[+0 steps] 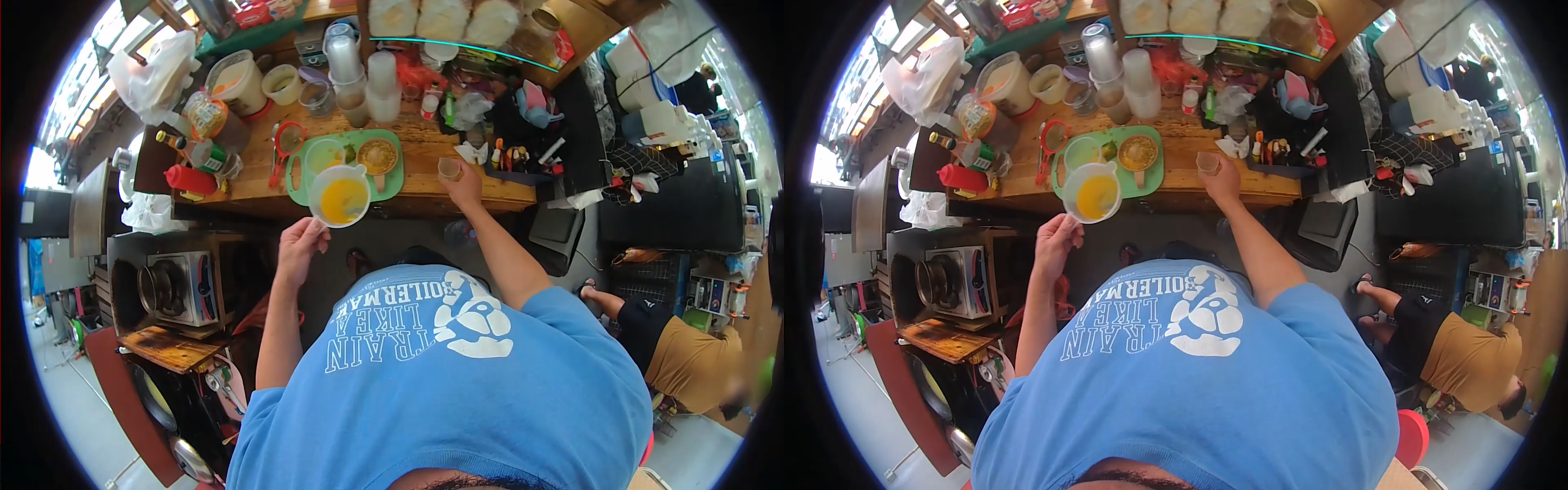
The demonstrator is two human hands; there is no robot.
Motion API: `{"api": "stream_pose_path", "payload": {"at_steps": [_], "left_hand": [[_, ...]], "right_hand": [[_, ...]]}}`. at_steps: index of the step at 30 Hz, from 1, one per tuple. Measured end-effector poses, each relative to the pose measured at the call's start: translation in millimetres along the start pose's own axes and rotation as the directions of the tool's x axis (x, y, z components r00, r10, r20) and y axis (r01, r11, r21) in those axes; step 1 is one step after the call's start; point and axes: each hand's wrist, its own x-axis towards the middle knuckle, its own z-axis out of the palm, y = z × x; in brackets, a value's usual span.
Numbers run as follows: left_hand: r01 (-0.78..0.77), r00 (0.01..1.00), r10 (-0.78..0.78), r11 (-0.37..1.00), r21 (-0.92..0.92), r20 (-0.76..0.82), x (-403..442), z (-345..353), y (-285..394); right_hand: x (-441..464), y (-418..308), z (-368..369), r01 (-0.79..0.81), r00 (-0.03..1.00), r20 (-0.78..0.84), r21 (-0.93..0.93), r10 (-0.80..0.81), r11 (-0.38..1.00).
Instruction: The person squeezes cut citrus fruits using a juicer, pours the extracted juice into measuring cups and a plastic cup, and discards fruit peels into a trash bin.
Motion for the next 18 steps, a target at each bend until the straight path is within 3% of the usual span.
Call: {"api": "stream_pose_path", "payload": {"at_steps": [3, 6, 10, 17, 18], "left_hand": [[0.066, 0.998, -0.067, 0.998, -0.013, -0.018, 25.0, 45.7, -37.2], [0.172, 0.985, -0.172, 0.984, -0.055, -0.008, 59.6, 92.2, -76.1], [0.221, 0.972, -0.225, 0.974, -0.056, -0.067, 113.2, 151.1, -117.7], [0.216, 0.967, -0.219, 0.976, -0.041, -0.132, 175.4, 194.1, -154.6], [0.208, 0.971, -0.201, 0.977, 0.044, -0.133, 179.0, 194.3, -155.2]], "right_hand": [[-1.5, 3.3, -7.3, -0.03, 0.992, -0.123, 0.055, 0.037, 0.998], [-7.2, -10.7, -27.6, -0.138, 0.987, -0.076, 0.013, 0.138, 0.99], [-1.1, 11.1, -29.6, -0.089, 0.988, -0.132, -0.067, 0.08, 0.994], [3.5, 21.3, -38.9, -0.049, 0.995, -0.092, -0.008, 0.048, 0.999], [3.2, 24.6, -39.0, -0.014, 0.997, -0.082, 0.013, 0.015, 1.0]]}}
